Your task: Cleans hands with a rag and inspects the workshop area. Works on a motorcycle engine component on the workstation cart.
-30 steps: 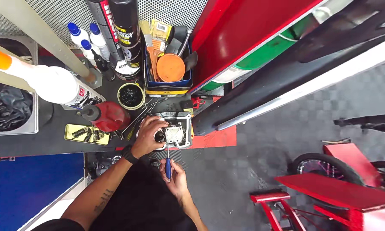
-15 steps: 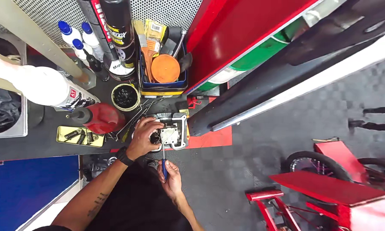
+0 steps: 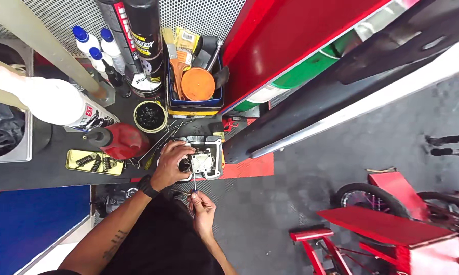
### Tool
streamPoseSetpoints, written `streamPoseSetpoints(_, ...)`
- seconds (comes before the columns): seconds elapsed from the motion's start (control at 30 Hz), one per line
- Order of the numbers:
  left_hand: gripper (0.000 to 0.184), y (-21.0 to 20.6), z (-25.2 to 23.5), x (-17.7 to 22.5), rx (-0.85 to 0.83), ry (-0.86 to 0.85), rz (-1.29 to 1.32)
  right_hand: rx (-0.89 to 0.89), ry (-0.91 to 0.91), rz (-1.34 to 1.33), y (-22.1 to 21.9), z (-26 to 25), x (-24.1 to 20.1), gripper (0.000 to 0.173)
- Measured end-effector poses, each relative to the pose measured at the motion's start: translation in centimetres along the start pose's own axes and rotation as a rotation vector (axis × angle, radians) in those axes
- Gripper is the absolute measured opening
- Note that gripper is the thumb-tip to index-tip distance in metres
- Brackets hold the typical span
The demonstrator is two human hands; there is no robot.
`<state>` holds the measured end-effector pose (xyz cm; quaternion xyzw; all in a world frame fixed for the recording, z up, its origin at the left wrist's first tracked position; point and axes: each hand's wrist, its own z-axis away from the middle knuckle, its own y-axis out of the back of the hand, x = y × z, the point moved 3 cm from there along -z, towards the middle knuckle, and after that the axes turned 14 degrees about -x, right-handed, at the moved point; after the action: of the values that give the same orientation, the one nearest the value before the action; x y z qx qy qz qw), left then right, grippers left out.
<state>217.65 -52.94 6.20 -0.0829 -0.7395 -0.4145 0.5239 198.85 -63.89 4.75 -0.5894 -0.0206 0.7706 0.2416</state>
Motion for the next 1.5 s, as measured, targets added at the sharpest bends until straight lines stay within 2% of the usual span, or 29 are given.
streamPoseSetpoints(0.07,0.062,0.0,0.1,-0.1,-0.004,0.003,0.0,-0.061,-0.045,-0.155,0.3,0.0,0.4,0.019)
streamPoseSetpoints(0.23,0.062,0.0,0.1,-0.1,-0.002,-0.005,0.002,-0.259,-0.233,-0.677,0.5,-0.2,1.4,0.041)
streamPoseSetpoints(0.33,0.061,0.0,0.1,-0.1,-0.001,-0.004,0.013,-0.355,-0.358,-0.777,0.3,-0.3,1.1,0.046)
streamPoseSetpoints(0.47,0.062,0.0,0.1,-0.1,-0.014,0.004,0.014,-0.45,-0.311,-0.759,0.3,-0.4,1.2,0.041)
streamPoseSetpoints(0.57,0.061,0.0,0.1,-0.2,-0.009,-0.001,0.014,-0.411,-0.245,-0.703,0.3,-0.5,1.3,0.035)
streamPoseSetpoints(0.8,0.062,0.1,0.0,-0.1,-0.005,-0.011,0.018,-0.335,-0.143,-0.585,0.2,-0.5,1.2,0.034)
streamPoseSetpoints(1.3,0.061,-0.1,0.1,-0.1,0.002,0.005,0.011,-0.292,-0.133,-0.475,0.3,-0.5,0.9,0.035)
streamPoseSetpoints(1.5,0.062,-0.1,0.1,-0.2,0.007,-0.006,0.008,-0.213,-0.067,-0.31,0.2,-0.5,0.7,0.034)
